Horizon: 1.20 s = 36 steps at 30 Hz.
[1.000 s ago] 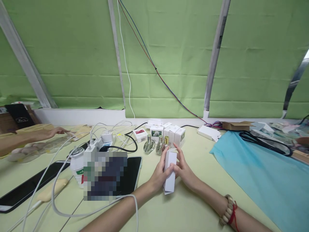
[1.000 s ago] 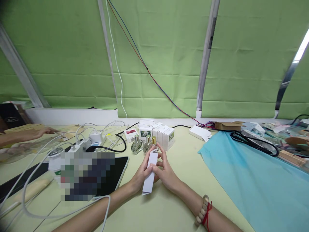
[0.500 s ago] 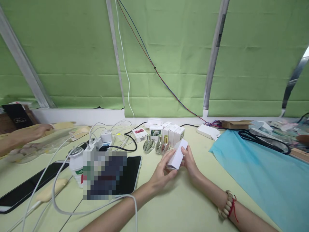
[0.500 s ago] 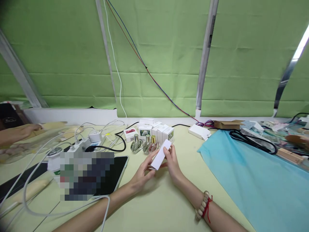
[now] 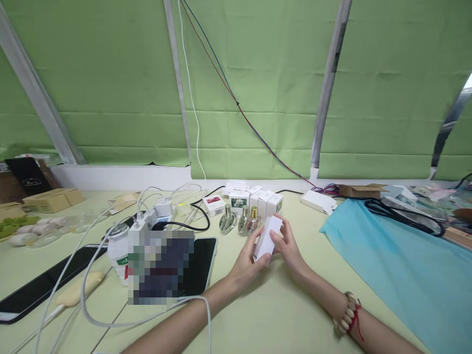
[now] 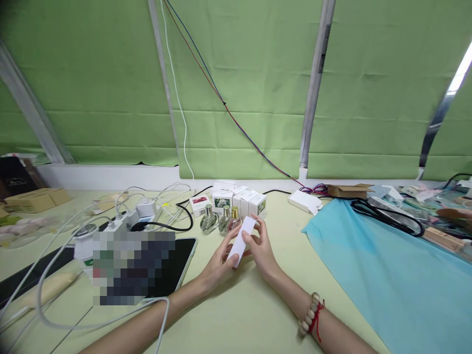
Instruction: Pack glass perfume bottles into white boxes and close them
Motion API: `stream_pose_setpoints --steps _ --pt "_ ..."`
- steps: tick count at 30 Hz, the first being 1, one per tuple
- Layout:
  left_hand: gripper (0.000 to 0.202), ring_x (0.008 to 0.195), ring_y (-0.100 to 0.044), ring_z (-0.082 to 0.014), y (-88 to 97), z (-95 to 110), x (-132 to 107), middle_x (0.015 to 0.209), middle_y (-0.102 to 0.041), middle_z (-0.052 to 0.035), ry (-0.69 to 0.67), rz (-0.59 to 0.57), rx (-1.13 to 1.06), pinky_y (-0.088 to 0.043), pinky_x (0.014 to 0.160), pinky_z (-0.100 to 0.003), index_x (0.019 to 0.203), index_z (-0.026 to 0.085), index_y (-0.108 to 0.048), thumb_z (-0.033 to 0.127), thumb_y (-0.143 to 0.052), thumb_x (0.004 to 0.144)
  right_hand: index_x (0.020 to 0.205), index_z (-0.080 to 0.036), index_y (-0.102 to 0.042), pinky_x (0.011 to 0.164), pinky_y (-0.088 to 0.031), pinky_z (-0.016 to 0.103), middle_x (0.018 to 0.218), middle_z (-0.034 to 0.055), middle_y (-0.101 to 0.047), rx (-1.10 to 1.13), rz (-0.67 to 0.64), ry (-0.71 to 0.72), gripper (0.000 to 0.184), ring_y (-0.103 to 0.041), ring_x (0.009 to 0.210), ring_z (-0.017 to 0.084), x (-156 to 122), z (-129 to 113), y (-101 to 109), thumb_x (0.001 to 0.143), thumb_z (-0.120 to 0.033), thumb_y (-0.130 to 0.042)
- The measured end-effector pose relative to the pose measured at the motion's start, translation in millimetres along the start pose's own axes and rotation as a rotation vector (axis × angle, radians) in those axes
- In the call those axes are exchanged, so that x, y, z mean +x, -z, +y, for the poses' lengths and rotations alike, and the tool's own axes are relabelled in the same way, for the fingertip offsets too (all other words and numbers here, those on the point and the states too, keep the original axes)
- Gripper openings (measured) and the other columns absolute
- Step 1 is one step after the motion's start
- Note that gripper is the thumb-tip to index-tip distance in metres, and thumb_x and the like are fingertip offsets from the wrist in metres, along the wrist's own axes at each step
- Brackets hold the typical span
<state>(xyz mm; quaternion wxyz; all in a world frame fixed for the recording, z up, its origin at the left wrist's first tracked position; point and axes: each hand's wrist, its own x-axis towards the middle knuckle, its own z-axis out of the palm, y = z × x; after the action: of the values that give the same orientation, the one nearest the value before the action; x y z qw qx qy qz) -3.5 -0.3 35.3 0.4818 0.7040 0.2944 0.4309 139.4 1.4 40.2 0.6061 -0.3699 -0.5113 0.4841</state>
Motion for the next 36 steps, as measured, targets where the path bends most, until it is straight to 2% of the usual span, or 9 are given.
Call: stream_pose_setpoints --steps 4,7,12,15,19,28,30,33,36 --pt "0.080 0.112 -0.050 -0.0237 -3.2 2.3 0.6 0.139 -0.037 -0.0118 0.021 0.025 0.076 -0.046 0.090 -0.036 0.141 0.024 -0.021 0.039 -0.064 0.075 0.134 -0.025 -0.029 0.072 -0.051 0.029 0.126 0.0075 -0.048 -0.004 -0.039 0.035 0.072 -0.053 0.104 0.021 -3.3 -1.0 -0.4 0.074 -0.048 -0.061" --pt "0.084 0.121 -0.044 -0.0249 -4.9 2.8 0.2 0.142 -0.032 -0.0108 0.026 0.094 0.194 -0.043 0.095 -0.036 0.141 0.025 -0.022 0.032 -0.067 0.071 0.135 -0.022 -0.030 0.075 -0.049 0.029 0.127 0.0084 -0.048 0.006 0.017 0.023 0.073 -0.051 0.106 0.022 -2.8 -1.3 -0.1 0.074 -0.051 -0.059" --pt "0.079 0.132 -0.031 -0.0252 -5.2 -2.6 0.5 0.145 -0.029 -0.0099 0.023 0.252 0.340 -0.033 0.106 -0.041 0.141 0.025 -0.021 0.034 -0.064 0.075 0.133 -0.026 -0.022 0.065 -0.052 0.029 0.124 0.0086 -0.046 0.014 0.133 -0.009 0.077 -0.053 0.102 0.022 4.4 -4.2 2.0 0.072 -0.055 -0.060" --pt "0.078 0.132 -0.030 -0.0237 -4.4 -5.9 1.2 0.143 -0.031 -0.0104 0.018 0.344 0.448 -0.030 0.107 -0.041 0.140 0.023 -0.022 0.037 -0.063 0.075 0.118 -0.024 -0.032 0.056 -0.053 0.029 0.117 0.0088 -0.046 -0.025 0.170 0.021 0.064 -0.054 0.098 0.023 7.2 -6.0 3.9 0.071 -0.057 -0.060" --pt "0.077 0.129 -0.032 -0.0253 -4.0 -5.6 1.5 0.137 -0.036 -0.0113 0.001 0.404 0.539 -0.033 0.103 -0.042 0.138 0.022 -0.025 0.037 -0.064 0.073 0.101 -0.020 -0.044 0.052 -0.054 0.028 0.116 0.0090 -0.046 -0.110 0.112 0.074 0.046 -0.055 0.094 0.022 7.9 -5.6 6.1 0.075 -0.055 -0.056" --pt "0.080 0.124 -0.033 -0.0262 -4.2 -4.2 2.6 0.133 -0.038 -0.0103 -0.021 0.445 0.637 -0.034 0.100 -0.042 0.136 0.021 -0.025 0.026 -0.066 0.067 0.091 -0.019 -0.046 0.048 -0.051 0.025 0.102 0.0078 -0.054 -0.206 0.183 0.071 0.042 -0.055 0.091 0.023 10.2 -8.5 10.3 0.074 -0.056 -0.058" --pt "0.081 0.124 -0.033 -0.0262 -4.2 -4.8 2.2 0.133 -0.038 -0.0101 -0.029 0.438 0.668 -0.036 0.098 -0.041 0.136 0.020 -0.024 0.022 -0.064 0.066 0.094 -0.019 -0.049 0.048 -0.051 0.024 0.106 0.0086 -0.054 -0.237 0.188 0.064 0.043 -0.056 0.091 0.023 9.8 -10.1 10.2 0.074 -0.055 -0.057" --pt "0.080 0.123 -0.034 -0.0253 -4.8 -4.7 0.8 0.134 -0.038 -0.0087 -0.063 0.419 0.718 -0.040 0.094 -0.039 0.137 0.022 -0.023 0.016 -0.059 0.066 0.112 -0.020 -0.050 0.048 -0.051 0.024 0.121 0.0092 -0.050 -0.263 0.169 0.034 0.051 -0.056 0.092 0.022 9.1 -9.8 9.3 0.074 -0.053 -0.057" --pt "0.080 0.121 -0.035 -0.0243 -5.3 -3.8 -0.7 0.133 -0.038 -0.0068 -0.100 0.384 0.744 -0.042 0.092 -0.037 0.136 0.024 -0.024 0.012 -0.056 0.064 0.124 -0.020 -0.046 0.050 -0.051 0.027 0.114 0.0088 -0.055 -0.227 0.139 -0.023 0.062 -0.056 0.088 0.022 10.0 -6.7 9.0 0.074 -0.054 -0.056"
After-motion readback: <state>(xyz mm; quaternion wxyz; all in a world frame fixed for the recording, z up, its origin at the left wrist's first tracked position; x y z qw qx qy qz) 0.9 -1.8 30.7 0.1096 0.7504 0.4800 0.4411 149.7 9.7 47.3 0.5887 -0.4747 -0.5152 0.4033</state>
